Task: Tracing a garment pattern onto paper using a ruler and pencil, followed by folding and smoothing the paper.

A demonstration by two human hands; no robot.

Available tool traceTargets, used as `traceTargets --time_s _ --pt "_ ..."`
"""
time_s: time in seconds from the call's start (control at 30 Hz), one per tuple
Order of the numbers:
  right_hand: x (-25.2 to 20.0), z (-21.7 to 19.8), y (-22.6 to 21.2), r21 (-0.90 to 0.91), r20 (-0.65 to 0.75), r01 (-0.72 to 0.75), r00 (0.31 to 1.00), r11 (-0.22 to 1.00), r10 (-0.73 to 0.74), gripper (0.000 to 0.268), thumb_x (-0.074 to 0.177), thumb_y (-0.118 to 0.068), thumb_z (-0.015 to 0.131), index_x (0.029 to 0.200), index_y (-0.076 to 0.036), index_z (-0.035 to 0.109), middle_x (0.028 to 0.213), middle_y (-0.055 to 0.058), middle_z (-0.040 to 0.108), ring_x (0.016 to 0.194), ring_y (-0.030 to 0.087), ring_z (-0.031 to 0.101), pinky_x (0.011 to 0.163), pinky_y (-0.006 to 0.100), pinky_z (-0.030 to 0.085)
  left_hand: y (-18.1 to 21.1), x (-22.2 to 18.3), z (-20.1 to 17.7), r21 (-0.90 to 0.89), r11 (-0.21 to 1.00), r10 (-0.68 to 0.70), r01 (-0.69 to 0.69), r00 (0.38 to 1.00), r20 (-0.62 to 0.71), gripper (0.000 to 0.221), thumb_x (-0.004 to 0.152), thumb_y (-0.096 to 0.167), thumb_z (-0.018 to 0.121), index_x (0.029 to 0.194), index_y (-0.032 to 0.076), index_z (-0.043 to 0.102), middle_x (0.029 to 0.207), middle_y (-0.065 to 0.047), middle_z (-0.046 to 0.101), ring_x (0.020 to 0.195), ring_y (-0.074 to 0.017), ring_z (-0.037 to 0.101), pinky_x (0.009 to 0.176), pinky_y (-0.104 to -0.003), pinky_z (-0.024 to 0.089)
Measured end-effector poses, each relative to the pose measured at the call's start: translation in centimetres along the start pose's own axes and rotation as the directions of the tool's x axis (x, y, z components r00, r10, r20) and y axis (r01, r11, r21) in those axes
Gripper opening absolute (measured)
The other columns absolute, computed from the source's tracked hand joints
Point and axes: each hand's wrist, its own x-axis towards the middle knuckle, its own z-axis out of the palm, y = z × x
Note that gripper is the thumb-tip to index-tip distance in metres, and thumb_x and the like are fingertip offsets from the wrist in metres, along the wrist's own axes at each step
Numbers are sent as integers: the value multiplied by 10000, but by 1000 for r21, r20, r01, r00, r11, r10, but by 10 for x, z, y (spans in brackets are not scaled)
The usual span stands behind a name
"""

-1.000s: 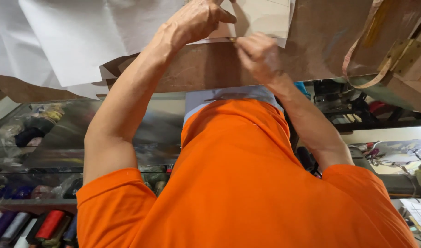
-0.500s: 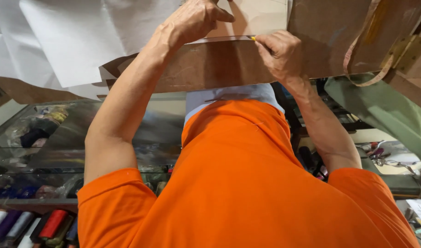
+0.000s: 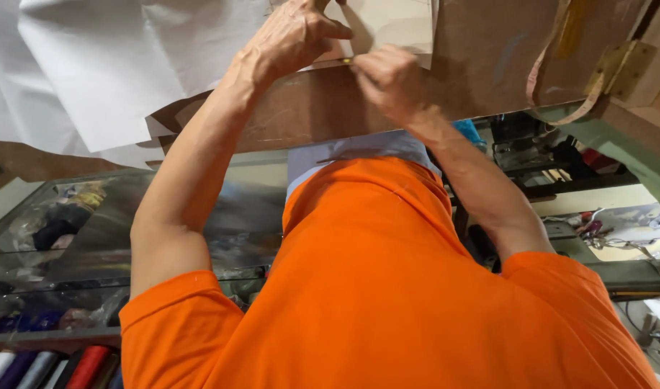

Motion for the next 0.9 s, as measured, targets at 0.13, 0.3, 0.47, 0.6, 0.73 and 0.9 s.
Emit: traceTargets --time_s 0.13,0.3,0.47,0.6,0.73,0.9 --pt "-34 -44 19 -51 -14 -155 988 987 155 63 1019 -47 739 1030 -35 800 903 109 787 762 271 709 705 391 544 2 1 0 -2 1000 -30 30 1000 1 534 713 -50 634 1146 198 825 1235 -199 605 854 -438 635 496 -516 471" --pt "-82 -85 45 -132 -27 -298 954 945 297 95 1001 31 770 1073 16 830 926 135 810 797 237 769 705 351 602 8 0 -1 4 999 32 -32 998 -51 519 700 -133 626 1088 139 839 1276 -218 601 918 -426 664 450 -475 473" --pt "-84 -111 37 -50 -172 -375 916 926 362 81 1088 1 764 1057 37 829 830 99 757 657 172 619 535 321 457 27 0 7 200 979 -11 39 990 -140 90 990 44 768 927 104 788 1267 -117 540 858 -299 576 569 -457 544" --pt "-65 -94 35 40 -210 -371 905 928 371 140 1047 30 692 1138 75 788 981 190 779 827 275 707 680 380 547 34 -10 48 570 821 30 26 996 -88 259 918 123 745 1143 251 757 1521 -33 415 1114 -266 479 792 -393 487" --pt "-56 -70 43 -49 -348 -348 885 936 310 119 1013 0 707 1098 34 783 956 154 801 825 272 760 708 386 622 57 0 90 624 745 -210 235 971 -116 652 758 -22 750 1368 140 584 1558 -85 346 1196 -294 465 810 -458 532" --pt "-54 -53 50 -92 -391 -349 874 933 288 134 993 -16 706 1087 36 787 969 153 812 834 273 786 724 383 649 80 32 128 797 446 -301 407 907 -295 874 850 106 826 1537 308 326 1381 -176 336 1129 -403 474 655 -475 639"
